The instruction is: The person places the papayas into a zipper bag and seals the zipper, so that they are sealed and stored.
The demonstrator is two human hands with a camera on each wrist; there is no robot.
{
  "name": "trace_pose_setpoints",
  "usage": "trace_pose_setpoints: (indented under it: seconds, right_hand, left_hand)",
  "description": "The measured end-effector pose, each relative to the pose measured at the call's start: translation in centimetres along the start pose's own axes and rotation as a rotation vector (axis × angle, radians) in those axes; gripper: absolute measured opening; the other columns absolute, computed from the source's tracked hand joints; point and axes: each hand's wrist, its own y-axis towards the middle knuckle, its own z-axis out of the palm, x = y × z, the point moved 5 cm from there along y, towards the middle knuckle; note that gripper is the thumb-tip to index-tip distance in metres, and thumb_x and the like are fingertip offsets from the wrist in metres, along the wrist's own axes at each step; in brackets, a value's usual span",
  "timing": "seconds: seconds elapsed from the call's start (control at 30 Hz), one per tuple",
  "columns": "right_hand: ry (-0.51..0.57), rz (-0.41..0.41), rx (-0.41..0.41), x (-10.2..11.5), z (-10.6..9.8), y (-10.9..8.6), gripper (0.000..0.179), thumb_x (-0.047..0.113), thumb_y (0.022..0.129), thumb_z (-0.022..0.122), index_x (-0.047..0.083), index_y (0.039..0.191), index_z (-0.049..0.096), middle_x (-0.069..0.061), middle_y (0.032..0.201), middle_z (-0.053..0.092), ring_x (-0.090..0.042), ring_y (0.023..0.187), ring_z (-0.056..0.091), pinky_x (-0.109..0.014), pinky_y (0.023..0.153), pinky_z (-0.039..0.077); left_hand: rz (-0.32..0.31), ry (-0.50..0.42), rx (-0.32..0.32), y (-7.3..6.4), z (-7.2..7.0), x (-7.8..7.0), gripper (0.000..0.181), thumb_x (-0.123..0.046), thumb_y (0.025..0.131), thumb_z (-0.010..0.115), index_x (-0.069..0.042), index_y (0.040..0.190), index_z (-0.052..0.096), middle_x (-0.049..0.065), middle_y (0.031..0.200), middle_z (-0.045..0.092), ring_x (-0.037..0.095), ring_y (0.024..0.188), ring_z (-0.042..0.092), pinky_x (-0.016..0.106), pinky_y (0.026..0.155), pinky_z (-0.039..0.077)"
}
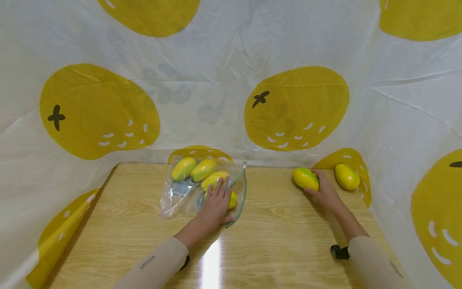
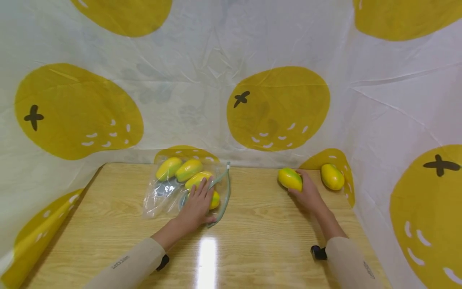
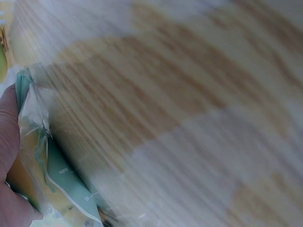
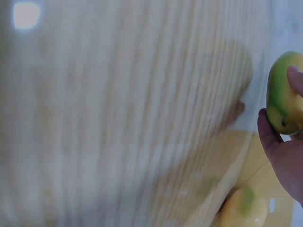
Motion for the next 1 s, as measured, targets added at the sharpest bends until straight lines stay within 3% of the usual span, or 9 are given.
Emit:
trace_pose_setpoints:
  seconds: [0.43,1.0]
  right_hand:
    - [0.031,-0.106,0.122,5.5,2.8,-1.4,0.077,0.018,0.095,0.075,-0.004,0.154,0.031,-0.031,0.152,0.044,-0.049,0.137,0.046,-0.066,0.111,0.036]
    - [0.054,-0.197,0.312,12.0,7.3,-0.6,0.076,0.014,0.09,0.08,0.007,0.155,0.04,-0.019,0.154,0.05,-0.041,0.139,0.05,-0.06,0.112,0.042]
  left_hand:
    - [0.0,0.001,-0.008,0.0,0.0,0.1,0.116,-0.066,0.072,0.083,0.001,0.155,0.039,0.02,0.173,0.01,0.042,0.157,0.021,0.064,0.118,0.034]
    - [0.014,-0.012,-0.014,0.1,-0.4,0.1,0.117,-0.066,0.072,0.084,0.001,0.156,0.037,0.022,0.172,0.012,0.043,0.156,0.023,0.065,0.116,0.035]
